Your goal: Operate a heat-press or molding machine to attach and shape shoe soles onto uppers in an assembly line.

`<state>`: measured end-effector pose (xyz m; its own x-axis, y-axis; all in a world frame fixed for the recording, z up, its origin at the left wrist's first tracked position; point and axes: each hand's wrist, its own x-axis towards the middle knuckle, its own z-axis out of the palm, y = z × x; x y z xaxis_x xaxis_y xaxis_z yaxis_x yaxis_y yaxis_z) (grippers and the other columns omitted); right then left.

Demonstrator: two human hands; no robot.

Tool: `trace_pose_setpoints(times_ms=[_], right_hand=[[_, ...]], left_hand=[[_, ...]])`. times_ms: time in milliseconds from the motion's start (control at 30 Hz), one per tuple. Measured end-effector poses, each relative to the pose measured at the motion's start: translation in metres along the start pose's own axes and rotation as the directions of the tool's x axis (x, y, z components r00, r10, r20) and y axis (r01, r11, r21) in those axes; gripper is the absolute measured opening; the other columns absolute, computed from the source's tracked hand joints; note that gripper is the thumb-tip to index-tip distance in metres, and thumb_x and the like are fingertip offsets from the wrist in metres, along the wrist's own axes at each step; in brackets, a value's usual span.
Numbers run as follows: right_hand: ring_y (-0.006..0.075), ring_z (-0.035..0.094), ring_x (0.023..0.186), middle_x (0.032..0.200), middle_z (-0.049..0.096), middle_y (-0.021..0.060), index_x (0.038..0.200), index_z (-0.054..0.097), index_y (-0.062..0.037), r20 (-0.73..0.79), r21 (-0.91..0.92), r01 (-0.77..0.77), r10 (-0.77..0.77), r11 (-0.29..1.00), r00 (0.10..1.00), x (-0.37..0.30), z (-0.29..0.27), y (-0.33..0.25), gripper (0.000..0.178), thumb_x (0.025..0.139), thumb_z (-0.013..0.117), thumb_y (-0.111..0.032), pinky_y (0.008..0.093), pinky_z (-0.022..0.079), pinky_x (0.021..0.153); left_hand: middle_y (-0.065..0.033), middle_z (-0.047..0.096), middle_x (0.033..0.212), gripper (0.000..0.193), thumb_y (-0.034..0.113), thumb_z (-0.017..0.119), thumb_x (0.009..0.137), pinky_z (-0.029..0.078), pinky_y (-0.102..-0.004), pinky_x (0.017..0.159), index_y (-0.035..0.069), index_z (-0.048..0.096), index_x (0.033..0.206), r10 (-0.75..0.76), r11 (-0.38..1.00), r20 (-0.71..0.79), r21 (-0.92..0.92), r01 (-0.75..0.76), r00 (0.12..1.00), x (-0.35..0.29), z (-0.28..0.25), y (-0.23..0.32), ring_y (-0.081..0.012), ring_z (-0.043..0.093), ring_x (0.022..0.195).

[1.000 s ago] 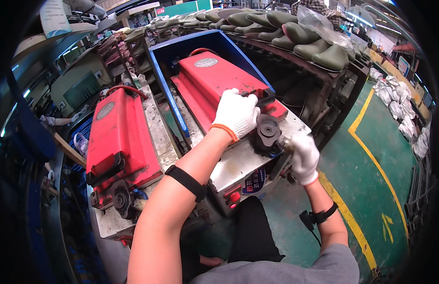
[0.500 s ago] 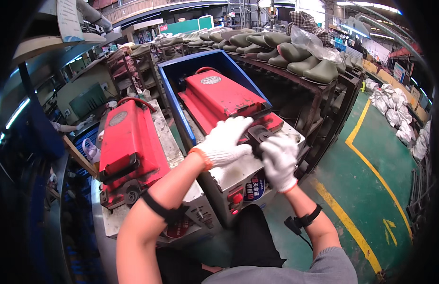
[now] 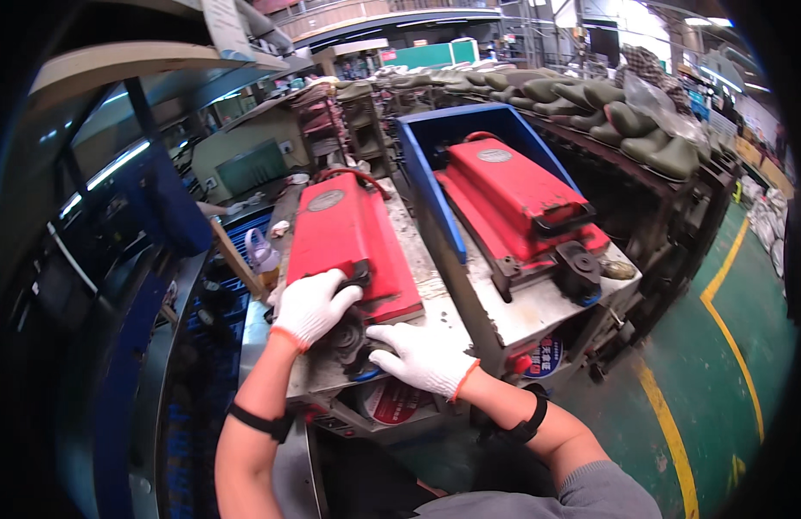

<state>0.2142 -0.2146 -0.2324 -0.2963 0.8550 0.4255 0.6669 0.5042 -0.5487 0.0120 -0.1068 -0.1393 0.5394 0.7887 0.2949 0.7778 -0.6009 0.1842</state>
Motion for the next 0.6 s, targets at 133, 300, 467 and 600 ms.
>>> trace_pose_setpoints(times_ms=[133,300,467,600], right_hand=[[0.0409,0.073,0.108,0.124,0.073,0.0220,0.152,0.054,-0.0113,0.176,-0.039,-0.097,0.102,0.995,0.979,0.018,-0.020,-0.030,0.057,0.104,0.061,-0.041,0.0500,0.056,0.096],[0.0425,0.070,0.117,0.135,0.070,0.0229,0.160,0.047,-0.0208,0.306,0.045,-0.144,0.124,0.989,0.944,0.021,-0.023,-0.025,0.061,0.105,0.056,-0.044,0.0489,0.054,0.104],[0.0397,0.066,0.127,0.141,0.067,0.0206,0.157,0.052,-0.0173,0.326,0.090,-0.162,0.125,0.983,0.937,0.021,-0.025,-0.025,0.059,0.105,0.056,-0.044,0.0465,0.051,0.109],[0.0383,0.067,0.126,0.141,0.068,0.0177,0.155,0.054,-0.0167,0.241,0.094,-0.132,0.106,0.987,0.965,0.015,-0.021,-0.016,0.058,0.104,0.057,-0.044,0.0458,0.051,0.109]], left_hand=[[-0.0099,0.070,0.079,0.047,0.047,0.080,0.089,0.055,-0.0360,0.065,0.002,0.073,0.098,-0.164,0.892,0.573,-0.261,0.369,0.803,0.042,-0.020,0.001,-0.0213,0.069,0.070],[-0.0025,0.061,0.066,0.047,0.049,0.080,0.091,0.044,-0.0297,0.051,0.005,0.069,0.081,-0.108,0.857,0.689,-0.301,0.418,0.717,0.056,-0.018,-0.014,-0.0123,0.056,0.055],[0.0007,0.056,0.062,0.046,0.048,0.079,0.091,0.036,-0.0294,0.049,0.008,0.065,0.075,-0.115,0.861,0.637,-0.319,0.397,0.762,0.051,-0.019,-0.009,-0.0106,0.048,0.052],[0.0021,0.054,0.061,0.043,0.048,0.079,0.091,0.034,-0.0284,0.047,0.010,0.065,0.074,-0.093,0.854,0.632,-0.347,0.388,0.770,0.055,-0.014,-0.008,-0.0094,0.045,0.050]])
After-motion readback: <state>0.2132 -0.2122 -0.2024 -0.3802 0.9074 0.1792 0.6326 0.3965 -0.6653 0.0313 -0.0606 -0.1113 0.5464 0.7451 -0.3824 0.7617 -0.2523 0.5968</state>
